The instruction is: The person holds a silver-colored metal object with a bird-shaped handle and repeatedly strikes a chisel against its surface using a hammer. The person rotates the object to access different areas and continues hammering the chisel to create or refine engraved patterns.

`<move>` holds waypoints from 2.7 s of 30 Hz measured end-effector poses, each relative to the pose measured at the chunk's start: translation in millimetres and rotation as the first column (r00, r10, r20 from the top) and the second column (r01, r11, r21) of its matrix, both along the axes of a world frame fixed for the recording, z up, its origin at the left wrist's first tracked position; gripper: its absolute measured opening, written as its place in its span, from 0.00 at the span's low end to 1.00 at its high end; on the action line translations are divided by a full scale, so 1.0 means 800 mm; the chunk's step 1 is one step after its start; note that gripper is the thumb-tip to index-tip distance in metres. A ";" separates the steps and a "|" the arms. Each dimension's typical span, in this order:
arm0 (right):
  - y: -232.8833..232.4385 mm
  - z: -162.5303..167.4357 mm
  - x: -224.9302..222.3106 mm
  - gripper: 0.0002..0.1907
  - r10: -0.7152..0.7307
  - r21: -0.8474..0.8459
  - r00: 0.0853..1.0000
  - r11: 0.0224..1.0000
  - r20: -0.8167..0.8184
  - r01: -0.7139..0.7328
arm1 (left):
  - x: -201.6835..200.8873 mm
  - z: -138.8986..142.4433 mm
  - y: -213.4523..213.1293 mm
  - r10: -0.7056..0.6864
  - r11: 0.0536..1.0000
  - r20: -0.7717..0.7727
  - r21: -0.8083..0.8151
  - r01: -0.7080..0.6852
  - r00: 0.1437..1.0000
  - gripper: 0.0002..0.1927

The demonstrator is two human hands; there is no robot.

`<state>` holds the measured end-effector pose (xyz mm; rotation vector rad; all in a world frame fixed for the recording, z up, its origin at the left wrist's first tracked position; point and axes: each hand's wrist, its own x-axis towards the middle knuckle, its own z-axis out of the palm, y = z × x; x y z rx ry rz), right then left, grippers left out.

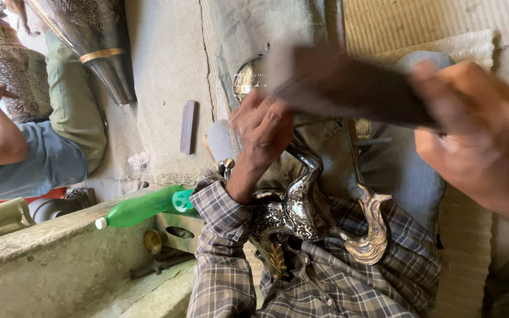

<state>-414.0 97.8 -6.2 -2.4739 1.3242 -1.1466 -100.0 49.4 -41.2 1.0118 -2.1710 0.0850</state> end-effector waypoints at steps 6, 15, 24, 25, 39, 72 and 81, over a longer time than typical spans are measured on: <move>0.003 -0.010 -0.007 0.51 -0.054 0.019 0.993 0.998 -0.103 0.056 | -0.005 0.005 -0.001 0.008 1.000 -0.010 0.022 -0.007 1.000 0.17; -0.001 -0.023 0.003 0.47 -0.085 0.000 0.981 0.996 -0.177 0.086 | -0.003 0.011 -0.006 -0.062 0.996 -0.189 0.057 0.074 0.980 0.18; -0.004 -0.013 0.010 0.46 -0.038 -0.025 0.998 0.999 0.049 0.040 | 0.013 0.000 -0.016 -0.154 0.983 -0.397 0.035 0.182 0.905 0.23; -0.005 -0.009 0.012 0.45 -0.050 -0.039 0.999 0.998 -0.002 0.050 | 0.016 -0.001 -0.018 -0.186 0.981 -0.342 -0.018 0.191 0.921 0.22; -0.008 0.027 0.020 0.45 0.012 -0.128 1.000 0.992 0.020 -0.010 | 0.036 -0.024 -0.003 -0.099 0.587 -0.784 0.451 0.672 0.613 0.24; -0.025 0.028 0.021 0.45 -0.106 -0.203 0.902 0.979 -0.418 0.021 | 0.022 -0.010 -0.010 -0.110 0.984 -0.251 0.110 0.141 0.962 0.12; -0.035 0.051 0.034 0.45 0.043 0.041 0.998 0.998 -0.036 -0.042 | 0.029 -0.032 -0.017 -0.093 0.993 -0.247 -0.087 0.073 0.965 0.11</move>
